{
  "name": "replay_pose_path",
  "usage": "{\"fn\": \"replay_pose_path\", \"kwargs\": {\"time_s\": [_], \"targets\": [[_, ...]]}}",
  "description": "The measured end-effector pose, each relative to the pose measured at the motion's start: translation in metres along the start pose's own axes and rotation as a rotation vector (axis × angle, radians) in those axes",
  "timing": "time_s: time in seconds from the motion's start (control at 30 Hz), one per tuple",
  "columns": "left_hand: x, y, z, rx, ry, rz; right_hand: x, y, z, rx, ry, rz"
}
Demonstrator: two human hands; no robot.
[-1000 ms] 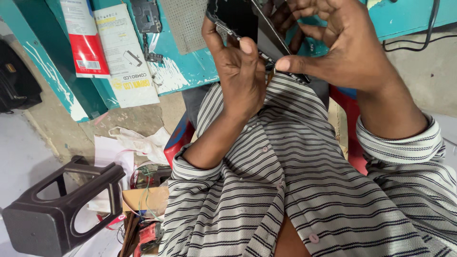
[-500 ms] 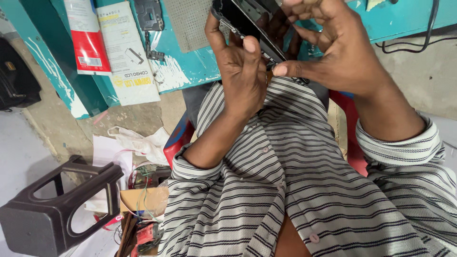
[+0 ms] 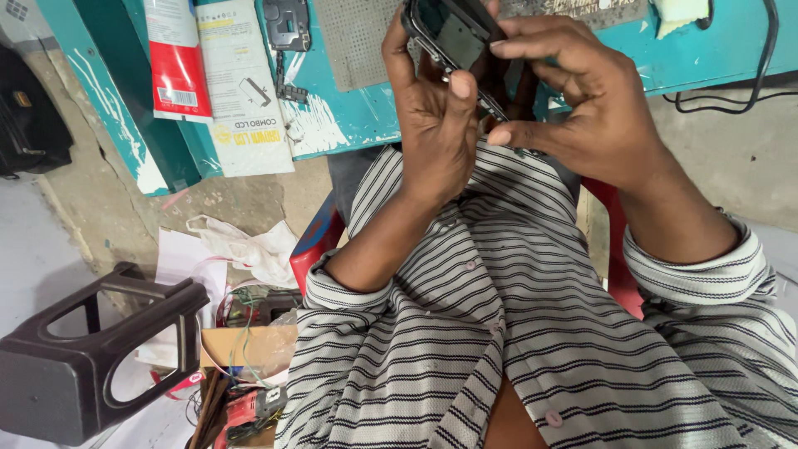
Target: The person works on a disassembled smartphone at a repair bench, aligning a replacement display assembly onto the phone body and pressing it into place. They apply adhesive from a glue bottle to the frame, position the screen, then use a screwdriver to drive screws along the phone's edge.
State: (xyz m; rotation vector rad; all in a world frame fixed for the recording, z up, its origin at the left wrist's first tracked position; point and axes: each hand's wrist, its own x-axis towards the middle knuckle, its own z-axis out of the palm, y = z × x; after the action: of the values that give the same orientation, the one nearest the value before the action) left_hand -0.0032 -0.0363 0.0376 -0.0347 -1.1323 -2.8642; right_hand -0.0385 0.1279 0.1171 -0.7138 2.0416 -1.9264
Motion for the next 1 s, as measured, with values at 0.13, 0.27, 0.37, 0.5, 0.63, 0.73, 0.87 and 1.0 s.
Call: {"fn": "replay_pose_path", "kwargs": {"time_s": [0.13, 0.27, 0.37, 0.5, 0.63, 0.73, 0.87, 1.0], "targets": [[0.0, 0.002, -0.002, 0.013, -0.02, 0.0, 0.002, -0.003, 0.003, -0.17, 0.019, 0.006], [0.004, 0.009, 0.002, -0.076, -0.021, -0.082, -0.001, -0.011, 0.007, -0.514, 0.039, -0.068], [0.008, 0.018, 0.004, -0.148, 0.006, -0.199, 0.001, -0.015, 0.004, -0.597, -0.006, -0.099], [0.017, 0.029, -0.001, -0.25, 0.024, -0.322, 0.0, -0.021, -0.003, -0.652, -0.092, -0.148], [0.024, 0.032, -0.01, -0.372, -0.023, -0.387, -0.003, -0.022, 0.002, -0.692, -0.06, -0.233], [0.023, 0.029, -0.014, -0.406, -0.117, -0.34, -0.005, -0.023, 0.005, -0.746, -0.033, -0.272], [0.019, 0.027, -0.016, -0.413, -0.092, -0.355, -0.003, -0.026, 0.007, -0.768, -0.031, -0.351], [0.019, 0.028, -0.014, -0.34, -0.027, -0.366, -0.004, -0.023, 0.008, -0.775, -0.032, -0.364]]}}
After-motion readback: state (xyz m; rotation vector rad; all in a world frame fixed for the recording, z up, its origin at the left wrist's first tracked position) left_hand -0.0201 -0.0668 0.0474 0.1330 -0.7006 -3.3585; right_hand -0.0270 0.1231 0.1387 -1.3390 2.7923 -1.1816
